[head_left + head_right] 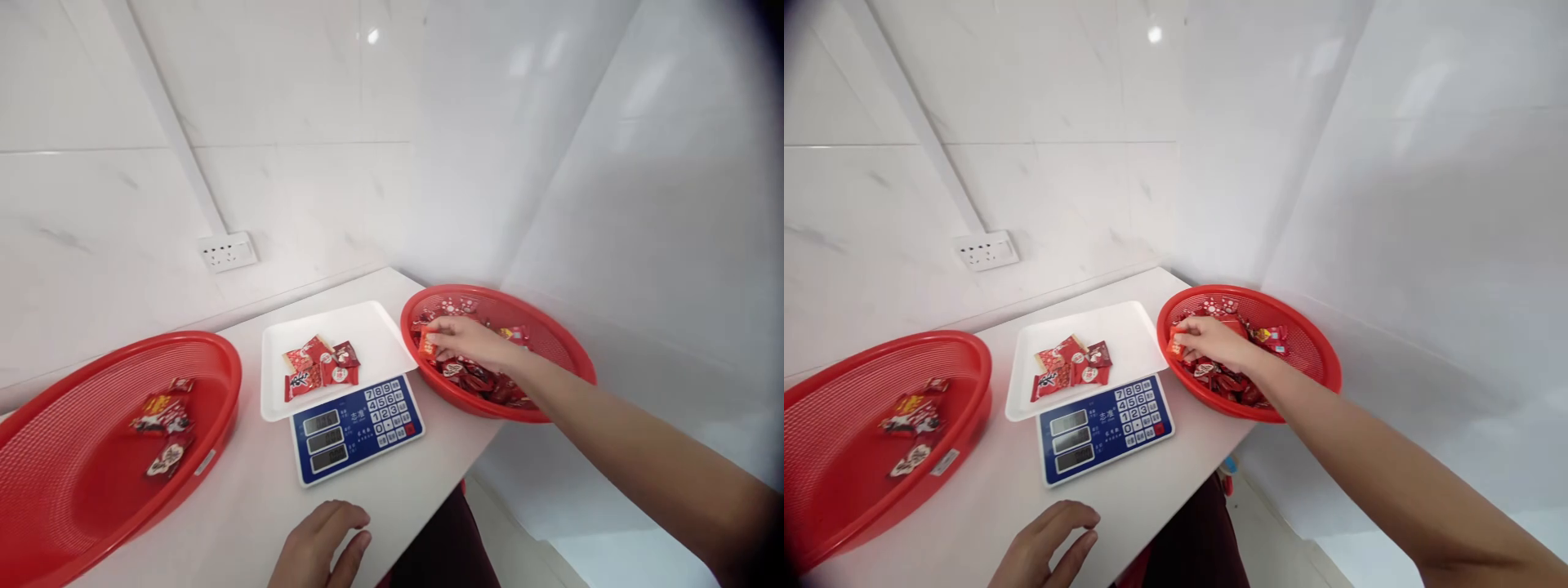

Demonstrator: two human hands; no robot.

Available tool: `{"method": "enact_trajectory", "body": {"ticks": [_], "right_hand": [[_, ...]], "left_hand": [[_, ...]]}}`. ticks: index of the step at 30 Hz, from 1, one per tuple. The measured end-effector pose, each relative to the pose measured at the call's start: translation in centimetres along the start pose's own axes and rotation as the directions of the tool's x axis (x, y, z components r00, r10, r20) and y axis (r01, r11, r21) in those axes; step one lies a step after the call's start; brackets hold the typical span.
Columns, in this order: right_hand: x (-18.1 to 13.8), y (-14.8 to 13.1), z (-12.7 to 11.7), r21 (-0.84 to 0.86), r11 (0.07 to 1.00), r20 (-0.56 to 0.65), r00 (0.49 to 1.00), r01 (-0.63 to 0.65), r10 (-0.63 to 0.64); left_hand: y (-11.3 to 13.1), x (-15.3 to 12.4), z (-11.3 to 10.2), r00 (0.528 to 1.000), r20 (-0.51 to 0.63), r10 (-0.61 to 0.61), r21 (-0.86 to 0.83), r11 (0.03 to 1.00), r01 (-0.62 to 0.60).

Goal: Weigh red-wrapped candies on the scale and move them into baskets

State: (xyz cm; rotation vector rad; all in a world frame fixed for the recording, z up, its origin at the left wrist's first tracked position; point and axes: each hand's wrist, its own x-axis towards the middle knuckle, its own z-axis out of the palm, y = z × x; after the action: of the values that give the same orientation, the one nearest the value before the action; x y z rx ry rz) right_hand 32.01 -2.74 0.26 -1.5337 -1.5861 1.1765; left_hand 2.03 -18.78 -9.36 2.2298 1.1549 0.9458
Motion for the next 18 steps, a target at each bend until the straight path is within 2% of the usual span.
{"method": "enact_trajectory", "body": {"ticks": [5, 9, 12, 16, 18], "right_hand": [[2.7, -2.4, 7.1, -0.004, 0.999, 0.122, 0.991, 0.047, -0.047], [4.7, -3.8, 10.0, 0.018, 0.995, 0.148, 0.984, 0.098, -0.100], [4.7, -4.3, 10.2, 0.003, 0.990, 0.133, 0.981, 0.140, -0.139], [1.7, -3.2, 8.0, -0.091, 0.977, 0.082, 0.979, 0.194, -0.187], [-0.5, -1.7, 6.5, -0.313, 0.920, 0.002, 0.969, 0.236, -0.248]], "left_hand": [[0.1, -1.0, -0.4, 0.999, -0.020, -0.048, 0.022, 0.999, 0.048], [0.0, -1.6, -0.9, 0.997, -0.007, -0.074, 0.028, 0.997, 0.075], [0.3, -1.6, -1.4, 0.995, 0.022, -0.095, 0.040, 0.995, 0.094], [1.0, -1.2, -2.0, 0.991, 0.064, -0.120, 0.058, 0.991, 0.116], [1.4, -1.0, -2.3, 0.987, 0.085, -0.133, 0.060, 0.990, 0.128]]}}
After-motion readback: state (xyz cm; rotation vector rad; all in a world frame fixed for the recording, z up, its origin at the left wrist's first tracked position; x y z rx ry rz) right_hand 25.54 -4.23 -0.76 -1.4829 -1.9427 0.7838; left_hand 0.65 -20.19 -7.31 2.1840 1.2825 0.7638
